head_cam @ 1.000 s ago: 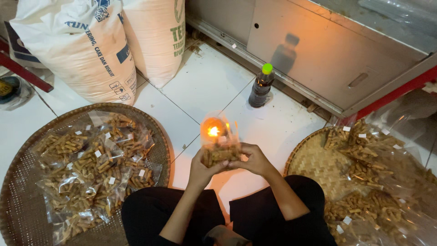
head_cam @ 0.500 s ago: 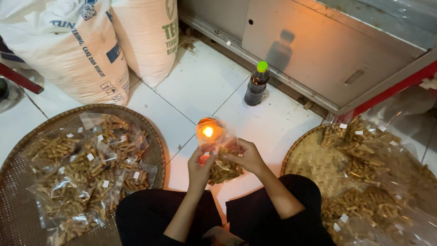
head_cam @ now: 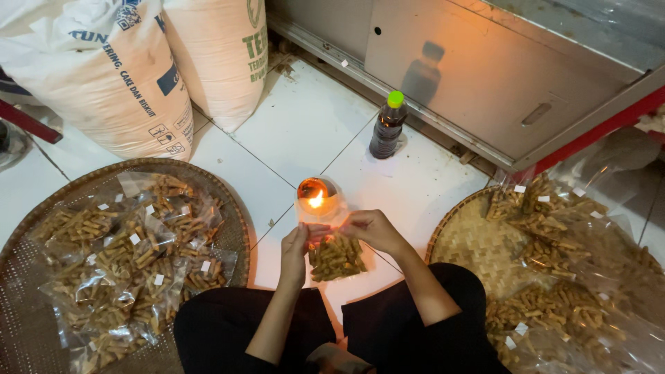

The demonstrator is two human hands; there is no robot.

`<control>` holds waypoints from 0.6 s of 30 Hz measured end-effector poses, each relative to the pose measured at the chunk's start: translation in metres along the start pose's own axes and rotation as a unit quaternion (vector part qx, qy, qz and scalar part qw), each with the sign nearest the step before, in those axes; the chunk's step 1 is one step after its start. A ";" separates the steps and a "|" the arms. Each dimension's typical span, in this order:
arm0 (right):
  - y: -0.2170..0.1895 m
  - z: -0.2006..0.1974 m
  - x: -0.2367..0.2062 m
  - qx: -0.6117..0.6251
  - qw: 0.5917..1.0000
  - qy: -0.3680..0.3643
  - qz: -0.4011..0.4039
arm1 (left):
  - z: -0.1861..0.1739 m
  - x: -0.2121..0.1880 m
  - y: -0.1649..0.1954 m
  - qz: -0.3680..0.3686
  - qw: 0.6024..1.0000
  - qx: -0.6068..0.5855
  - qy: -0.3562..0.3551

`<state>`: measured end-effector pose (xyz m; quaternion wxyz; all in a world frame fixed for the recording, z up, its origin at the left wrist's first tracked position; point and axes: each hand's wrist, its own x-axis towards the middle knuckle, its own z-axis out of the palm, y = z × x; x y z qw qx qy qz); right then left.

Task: The person sits on the floor and seals clear plastic bags filled with dried food sticks by melting the bag openings over a candle flame. They take bags from woven trays, pinch and melt each opening shut, and place the sealed bags back on the trays.

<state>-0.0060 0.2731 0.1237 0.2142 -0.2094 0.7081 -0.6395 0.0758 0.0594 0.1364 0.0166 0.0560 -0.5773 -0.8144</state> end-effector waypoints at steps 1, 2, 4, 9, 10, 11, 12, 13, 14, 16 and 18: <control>-0.001 0.000 0.001 0.023 1.000 -0.009 -0.018 | -0.002 0.000 0.001 -0.013 1.000 -0.026 0.001; -0.003 0.000 0.002 0.024 1.000 -0.003 -0.019 | -0.003 0.001 0.003 -0.026 0.998 -0.051 0.003; -0.006 0.002 0.003 0.028 0.999 0.009 -0.020 | -0.006 -0.001 0.007 -0.046 0.998 -0.005 0.030; -0.013 0.005 0.008 0.030 0.999 0.020 0.020 | -0.010 -0.003 0.016 -0.006 1.000 0.003 0.020; -0.014 0.004 0.009 0.031 0.999 0.009 0.019 | -0.011 -0.002 0.017 0.021 1.000 0.007 0.009; -0.014 0.004 0.009 0.029 1.000 -0.001 0.011 | -0.013 -0.002 0.018 0.048 0.999 0.011 -0.002; -0.015 0.003 0.009 0.027 1.000 -0.012 0.002 | -0.016 -0.003 0.018 0.045 0.999 0.021 0.002; -0.016 0.003 0.008 0.024 0.999 -0.022 -0.007 | -0.019 -0.004 0.017 0.043 0.999 0.032 0.005; -0.018 0.003 0.008 0.023 0.999 -0.030 -0.008 | -0.021 -0.005 0.016 0.041 0.998 0.043 0.008; -0.021 0.004 0.006 0.019 0.999 -0.047 -0.010 | -0.025 -0.006 0.010 0.048 0.998 0.043 0.016; -0.023 0.005 0.007 0.052 0.999 -0.017 0.002 | -0.029 -0.008 0.001 0.071 0.997 0.025 0.020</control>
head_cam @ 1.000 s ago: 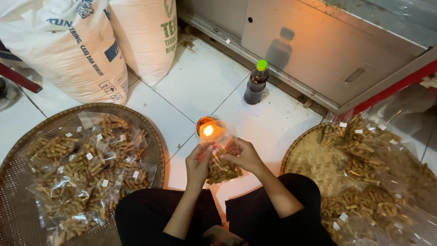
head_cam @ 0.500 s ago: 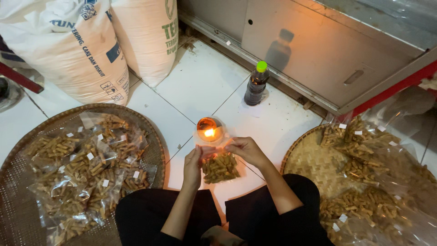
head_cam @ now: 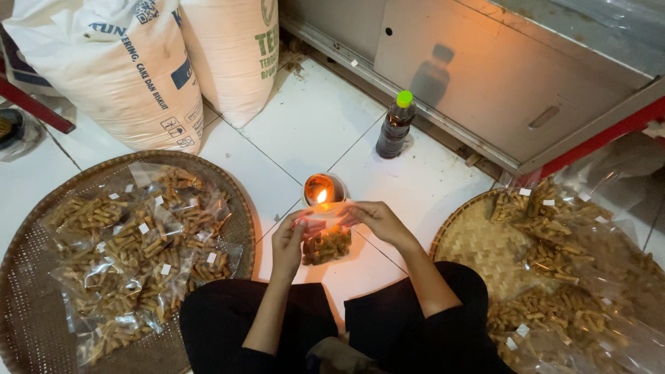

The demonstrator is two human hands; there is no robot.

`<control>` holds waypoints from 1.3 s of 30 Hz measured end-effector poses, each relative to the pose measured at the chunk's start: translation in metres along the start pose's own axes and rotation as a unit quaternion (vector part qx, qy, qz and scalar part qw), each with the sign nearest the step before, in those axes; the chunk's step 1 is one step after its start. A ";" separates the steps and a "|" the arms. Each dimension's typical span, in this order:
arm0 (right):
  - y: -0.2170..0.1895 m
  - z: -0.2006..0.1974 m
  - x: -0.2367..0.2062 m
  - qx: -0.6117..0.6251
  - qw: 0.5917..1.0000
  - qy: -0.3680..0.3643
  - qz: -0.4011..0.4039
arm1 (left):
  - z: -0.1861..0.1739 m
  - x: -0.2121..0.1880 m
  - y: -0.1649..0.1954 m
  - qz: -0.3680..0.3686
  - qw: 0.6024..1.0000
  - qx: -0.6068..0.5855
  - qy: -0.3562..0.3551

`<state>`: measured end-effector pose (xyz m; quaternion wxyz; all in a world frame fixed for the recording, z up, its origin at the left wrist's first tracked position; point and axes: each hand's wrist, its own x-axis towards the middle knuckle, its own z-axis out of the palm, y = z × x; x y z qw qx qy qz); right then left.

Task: The person sits on the floor and seals clear plastic bags filled with dried food sticks by melting the bag openings over a candle flame. They take bags from woven trays, pinch and melt each opening shut, and place the sealed bags back on the trays.

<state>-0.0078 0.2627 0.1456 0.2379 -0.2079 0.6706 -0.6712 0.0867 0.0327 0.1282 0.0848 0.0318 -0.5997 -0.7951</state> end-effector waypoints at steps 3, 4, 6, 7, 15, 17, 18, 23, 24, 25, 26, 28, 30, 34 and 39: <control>0.001 -0.002 0.001 0.014 1.000 0.011 0.007 | -0.005 0.002 -0.017 0.039 0.998 -0.047 0.007; 0.004 -0.003 0.001 0.014 1.000 0.008 0.009 | -0.005 0.004 -0.023 0.036 0.998 -0.059 0.013; 0.012 -0.002 0.003 -0.010 1.000 0.005 -0.007 | -0.008 0.007 -0.031 0.022 0.996 -0.079 0.024; 0.017 -0.002 0.004 -0.022 1.000 0.004 -0.016 | -0.009 0.010 -0.033 0.011 0.996 -0.088 0.028; 0.033 0.003 0.009 -0.066 0.995 0.064 -0.039 | 0.001 0.014 -0.030 -0.033 0.991 -0.126 0.036; 0.029 0.006 0.010 -0.087 0.993 0.068 -0.030 | 0.008 0.011 -0.032 -0.021 0.992 -0.112 0.055; 0.026 0.007 0.010 -0.096 0.993 0.066 -0.032 | 0.011 0.011 -0.034 -0.004 0.995 -0.060 0.080; 0.017 0.012 0.011 -0.136 0.988 0.067 -0.016 | 0.020 0.014 -0.043 0.012 0.990 0.010 0.143; 0.018 0.011 0.012 -0.142 0.987 0.070 -0.021 | 0.021 0.016 -0.043 0.010 0.990 0.010 0.142; 0.018 0.010 0.014 -0.147 0.986 0.072 -0.026 | 0.022 0.019 -0.043 0.009 0.990 0.011 0.141; 0.020 0.009 0.015 -0.150 0.986 0.071 -0.021 | 0.022 0.020 -0.043 0.005 0.990 0.012 0.140; 0.024 0.006 0.018 -0.155 0.986 0.068 -0.012 | 0.023 0.022 -0.041 -0.014 0.989 0.002 0.145; 0.029 0.003 0.020 -0.149 0.987 0.056 -0.005 | 0.024 0.023 -0.040 -0.007 0.988 0.016 0.151; 0.032 0.002 0.023 -0.077 0.997 0.012 -0.025 | 0.023 0.021 -0.040 0.020 0.985 0.050 0.163; 0.026 0.022 0.031 -0.083 0.993 0.080 -0.014 | 0.021 0.016 -0.043 0.054 0.975 0.110 0.184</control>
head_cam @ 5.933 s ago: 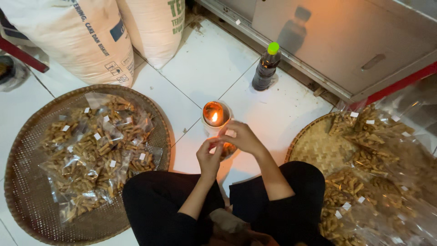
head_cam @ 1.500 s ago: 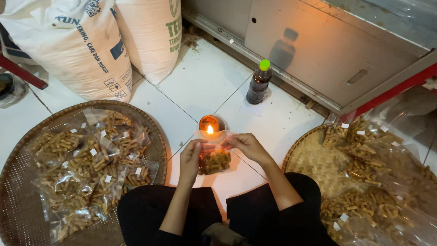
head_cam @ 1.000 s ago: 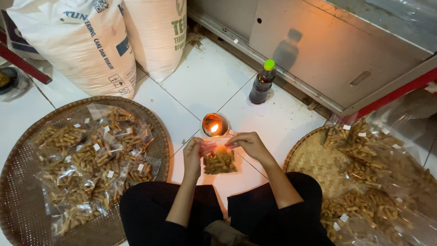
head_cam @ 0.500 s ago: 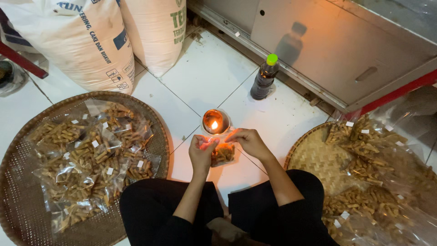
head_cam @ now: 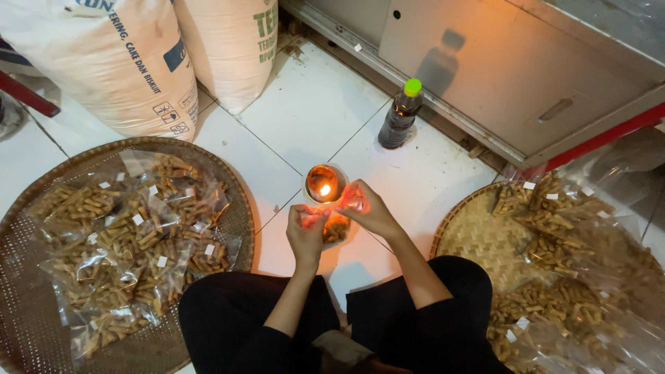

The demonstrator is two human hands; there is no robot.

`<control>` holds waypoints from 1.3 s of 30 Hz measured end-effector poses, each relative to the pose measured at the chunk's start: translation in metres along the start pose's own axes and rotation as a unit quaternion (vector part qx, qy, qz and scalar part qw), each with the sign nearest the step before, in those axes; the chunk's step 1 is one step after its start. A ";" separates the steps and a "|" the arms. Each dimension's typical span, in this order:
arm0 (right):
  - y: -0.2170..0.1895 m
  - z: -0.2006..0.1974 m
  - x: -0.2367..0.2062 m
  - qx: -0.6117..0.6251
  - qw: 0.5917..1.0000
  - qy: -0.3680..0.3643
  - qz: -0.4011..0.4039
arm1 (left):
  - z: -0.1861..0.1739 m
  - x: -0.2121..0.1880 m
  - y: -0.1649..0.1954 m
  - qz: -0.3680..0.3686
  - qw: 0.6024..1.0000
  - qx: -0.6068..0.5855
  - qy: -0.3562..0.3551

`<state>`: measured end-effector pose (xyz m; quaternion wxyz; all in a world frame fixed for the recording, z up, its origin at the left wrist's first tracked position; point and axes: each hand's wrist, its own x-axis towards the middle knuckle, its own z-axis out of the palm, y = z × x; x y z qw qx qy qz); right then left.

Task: The person sits on the floor and seals clear plastic bags filled with dried food sticks by melting the bag openings over a candle flame. They take bags from woven trays, pinch and melt each opening shut, and place the sealed bags back on the trays.

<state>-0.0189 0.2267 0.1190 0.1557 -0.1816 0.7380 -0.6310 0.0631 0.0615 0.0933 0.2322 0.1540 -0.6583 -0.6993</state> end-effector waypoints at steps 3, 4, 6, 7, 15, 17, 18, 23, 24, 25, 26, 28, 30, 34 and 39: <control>-0.006 0.006 0.005 -0.027 0.999 -0.014 0.032 | -0.002 -0.001 0.003 -0.043 0.999 -0.008 -0.007; -0.007 0.007 0.008 -0.022 0.998 -0.026 0.051 | -0.004 -0.001 0.005 -0.058 0.998 -0.006 -0.010; -0.006 0.005 0.009 -0.022 0.998 -0.019 0.052 | -0.004 -0.002 0.009 -0.071 0.997 -0.020 -0.013; -0.005 0.004 0.009 -0.021 0.998 -0.015 0.052 | -0.004 -0.003 0.012 -0.071 0.997 -0.035 -0.012; 0.014 0.006 0.010 0.001 1.000 -0.004 0.016 | -0.008 0.012 -0.004 -0.110 0.989 -0.063 -0.071; 0.017 0.006 0.010 -0.005 1.000 0.003 0.021 | -0.010 0.020 -0.018 -0.197 0.962 -0.132 -0.132; 0.018 0.007 0.010 -0.002 0.999 0.011 0.036 | -0.010 0.024 -0.026 -0.189 0.965 -0.121 -0.134; 0.022 0.008 0.017 -0.041 0.998 0.017 0.043 | -0.013 0.043 -0.048 -0.153 0.971 -0.055 -0.173; 0.023 0.008 0.019 -0.034 0.999 0.018 0.037 | -0.014 0.050 -0.050 -0.136 0.969 -0.079 -0.190; 0.025 0.007 0.021 -0.028 0.999 0.018 0.034 | -0.014 0.053 -0.052 -0.123 0.965 -0.106 -0.207; 0.027 0.005 0.023 -0.053 0.998 0.017 0.038 | -0.014 0.054 -0.053 -0.115 0.959 -0.134 -0.221; 0.033 0.005 0.025 -0.100 0.994 0.009 0.053 | -0.017 0.055 -0.057 -0.162 0.961 -0.103 -0.200; 0.040 0.009 0.030 -0.122 0.992 0.024 0.004 | -0.016 0.058 -0.062 -0.165 0.965 -0.094 -0.181; 0.055 0.019 0.038 -0.102 0.992 0.071 0.025 | -0.012 0.057 -0.074 -0.140 0.973 -0.119 -0.139; 0.068 0.029 0.042 -0.080 0.989 0.110 0.052 | -0.013 0.061 -0.083 -0.156 0.970 -0.142 -0.119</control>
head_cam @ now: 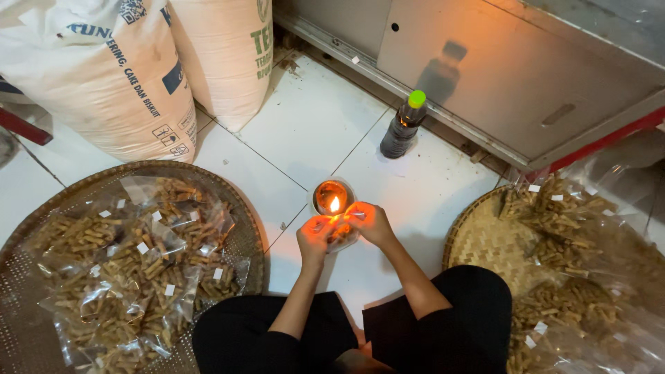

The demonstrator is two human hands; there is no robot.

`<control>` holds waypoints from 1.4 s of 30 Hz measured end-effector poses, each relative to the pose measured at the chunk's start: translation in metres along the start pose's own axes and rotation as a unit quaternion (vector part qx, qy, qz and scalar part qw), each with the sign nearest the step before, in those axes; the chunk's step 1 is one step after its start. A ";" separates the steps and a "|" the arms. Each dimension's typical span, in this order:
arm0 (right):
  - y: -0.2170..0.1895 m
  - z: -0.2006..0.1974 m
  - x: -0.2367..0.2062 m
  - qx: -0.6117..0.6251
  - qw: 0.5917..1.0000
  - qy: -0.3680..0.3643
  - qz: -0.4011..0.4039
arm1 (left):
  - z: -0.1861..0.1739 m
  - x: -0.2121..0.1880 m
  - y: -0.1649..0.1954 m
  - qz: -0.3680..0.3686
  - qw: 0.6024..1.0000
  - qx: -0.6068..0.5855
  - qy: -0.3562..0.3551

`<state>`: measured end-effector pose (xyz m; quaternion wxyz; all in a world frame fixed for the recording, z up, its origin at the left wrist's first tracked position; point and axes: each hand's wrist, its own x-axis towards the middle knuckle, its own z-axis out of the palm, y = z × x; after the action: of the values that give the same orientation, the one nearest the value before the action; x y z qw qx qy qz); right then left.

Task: The person sits on the floor and seals clear plastic bags filled with dried food sticks by melting the bag openings over a candle flame. They take bags from woven trays, pinch and melt each opening shut, and place the sealed bags back on the trays.

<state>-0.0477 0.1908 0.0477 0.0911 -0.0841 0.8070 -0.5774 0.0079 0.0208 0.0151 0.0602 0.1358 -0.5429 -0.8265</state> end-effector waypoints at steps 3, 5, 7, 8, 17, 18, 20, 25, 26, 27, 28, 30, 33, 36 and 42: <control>0.003 0.008 0.000 0.002 1.000 0.019 -0.020 | -0.004 0.002 -0.001 0.023 1.000 -0.010 0.007; 0.001 0.013 0.002 0.019 0.999 0.027 -0.017 | -0.005 0.004 -0.002 0.022 1.000 -0.012 0.018; 0.000 0.016 0.002 0.044 0.998 0.032 -0.007 | -0.005 0.005 -0.002 0.001 0.999 -0.035 0.020; 0.000 0.017 0.002 0.057 0.998 0.033 0.004 | -0.005 0.005 -0.002 -0.009 0.999 -0.047 0.022; -0.008 0.017 -0.003 0.115 0.992 0.008 0.052 | -0.005 0.011 -0.006 0.023 0.998 -0.008 0.050; -0.008 0.017 -0.003 0.121 0.991 0.004 0.052 | -0.005 0.011 -0.008 0.021 0.998 -0.007 0.051; -0.008 0.017 -0.003 0.119 0.991 0.003 0.059 | -0.006 0.012 -0.008 0.019 0.999 -0.004 0.051; -0.008 0.017 -0.003 0.112 0.993 0.007 0.023 | -0.005 0.013 -0.008 0.008 0.999 -0.021 0.050; -0.008 0.016 -0.002 0.112 0.993 0.007 0.028 | -0.004 0.013 -0.007 0.006 0.998 -0.030 0.047; -0.008 0.016 -0.002 0.111 0.993 0.007 0.033 | -0.003 0.012 -0.006 0.006 0.998 -0.030 0.049; -0.009 0.016 -0.002 0.110 0.993 0.006 0.038 | -0.002 0.011 -0.004 0.007 0.998 -0.031 0.050; -0.010 0.017 -0.002 0.115 0.993 0.009 0.039 | -0.002 0.009 -0.001 0.000 0.998 -0.033 0.055; -0.015 0.019 -0.003 0.107 0.993 0.014 0.043 | -0.002 0.006 0.005 -0.016 0.997 -0.040 0.061; -0.020 0.019 -0.005 0.124 0.991 0.010 0.052 | -0.001 0.004 0.008 -0.026 0.996 -0.048 0.064; -0.024 0.018 -0.004 0.142 0.989 0.001 0.041 | -0.002 -0.004 0.012 0.009 0.998 -0.041 0.053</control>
<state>-0.0390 0.1673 0.0647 0.1245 -0.0363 0.7195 -0.6823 0.0112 0.0152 0.0261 0.1020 0.1719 -0.5057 -0.8392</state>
